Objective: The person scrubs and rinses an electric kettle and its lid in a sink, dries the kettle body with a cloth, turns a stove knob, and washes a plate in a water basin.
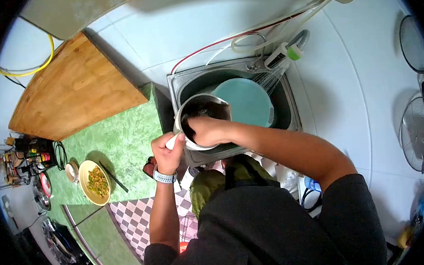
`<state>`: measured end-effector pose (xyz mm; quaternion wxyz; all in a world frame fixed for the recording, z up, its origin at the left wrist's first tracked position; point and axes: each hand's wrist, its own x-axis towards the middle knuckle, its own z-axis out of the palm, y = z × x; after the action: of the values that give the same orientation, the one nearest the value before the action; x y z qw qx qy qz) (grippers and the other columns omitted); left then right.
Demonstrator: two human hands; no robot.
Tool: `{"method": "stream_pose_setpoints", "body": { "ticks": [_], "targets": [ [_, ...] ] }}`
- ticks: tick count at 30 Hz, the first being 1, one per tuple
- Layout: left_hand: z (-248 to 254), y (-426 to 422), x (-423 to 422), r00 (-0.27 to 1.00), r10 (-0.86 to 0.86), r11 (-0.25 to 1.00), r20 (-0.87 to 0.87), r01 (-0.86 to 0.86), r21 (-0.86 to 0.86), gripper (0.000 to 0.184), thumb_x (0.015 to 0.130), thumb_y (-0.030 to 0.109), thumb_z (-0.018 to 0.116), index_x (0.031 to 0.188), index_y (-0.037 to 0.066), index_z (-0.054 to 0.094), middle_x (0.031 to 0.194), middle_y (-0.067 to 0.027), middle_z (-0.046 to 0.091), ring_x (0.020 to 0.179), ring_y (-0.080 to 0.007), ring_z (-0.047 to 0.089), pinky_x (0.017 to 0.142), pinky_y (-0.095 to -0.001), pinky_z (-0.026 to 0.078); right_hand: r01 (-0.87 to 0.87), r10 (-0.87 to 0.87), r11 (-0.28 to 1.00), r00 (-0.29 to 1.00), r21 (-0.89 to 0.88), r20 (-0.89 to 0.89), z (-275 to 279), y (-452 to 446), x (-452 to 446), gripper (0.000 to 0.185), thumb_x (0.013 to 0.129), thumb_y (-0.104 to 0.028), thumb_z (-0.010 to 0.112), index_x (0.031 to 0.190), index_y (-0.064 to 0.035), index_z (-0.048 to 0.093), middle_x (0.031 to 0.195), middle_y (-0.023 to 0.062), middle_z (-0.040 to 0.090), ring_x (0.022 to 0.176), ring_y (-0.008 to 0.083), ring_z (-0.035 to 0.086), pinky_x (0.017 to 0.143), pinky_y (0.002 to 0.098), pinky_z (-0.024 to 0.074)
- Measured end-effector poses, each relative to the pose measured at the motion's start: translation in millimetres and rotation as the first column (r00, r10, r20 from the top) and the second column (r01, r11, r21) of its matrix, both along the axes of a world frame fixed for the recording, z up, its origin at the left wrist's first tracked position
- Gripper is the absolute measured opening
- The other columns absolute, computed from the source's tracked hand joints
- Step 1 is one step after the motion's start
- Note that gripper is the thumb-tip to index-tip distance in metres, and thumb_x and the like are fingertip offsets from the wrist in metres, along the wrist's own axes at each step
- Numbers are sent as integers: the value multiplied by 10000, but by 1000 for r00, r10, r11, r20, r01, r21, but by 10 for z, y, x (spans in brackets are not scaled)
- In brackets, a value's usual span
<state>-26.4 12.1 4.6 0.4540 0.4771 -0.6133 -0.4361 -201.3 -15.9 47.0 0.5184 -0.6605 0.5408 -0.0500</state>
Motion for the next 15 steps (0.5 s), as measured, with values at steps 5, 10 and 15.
{"method": "stream_pose_setpoints", "body": {
  "ticks": [5,10,15],
  "targets": [
    [12,68,1,998,-53,999,22,53,3,377,857,118,703,585,12,465,540,30,407,545,-46,346,464,-261,275,-595,552,801,690,67,-469,-84,-52,-170,283,782,-116,638,1032,-6,710,1082,202,677,1059,334,637,875,414,502],
    [65,77,-42,996,-49,997,-81,54,56,370,873,129,689,602,1,472,542,30,397,550,-40,348,463,-261,276,-770,409,614,498,-173,-765,81,-57,-186,248,792,-108,617,1001,-46,737,1102,112,679,1075,262,615,869,343,483],
    [208,-10,22,991,-68,990,-113,81,114,349,882,146,686,619,1,508,555,34,431,557,-38,358,471,-252,294,-794,209,-58,583,-605,-785,313,-235,-393,101,722,-214,606,672,-151,669,997,-54,560,935,137,513,771,263,429]
  ]
}}
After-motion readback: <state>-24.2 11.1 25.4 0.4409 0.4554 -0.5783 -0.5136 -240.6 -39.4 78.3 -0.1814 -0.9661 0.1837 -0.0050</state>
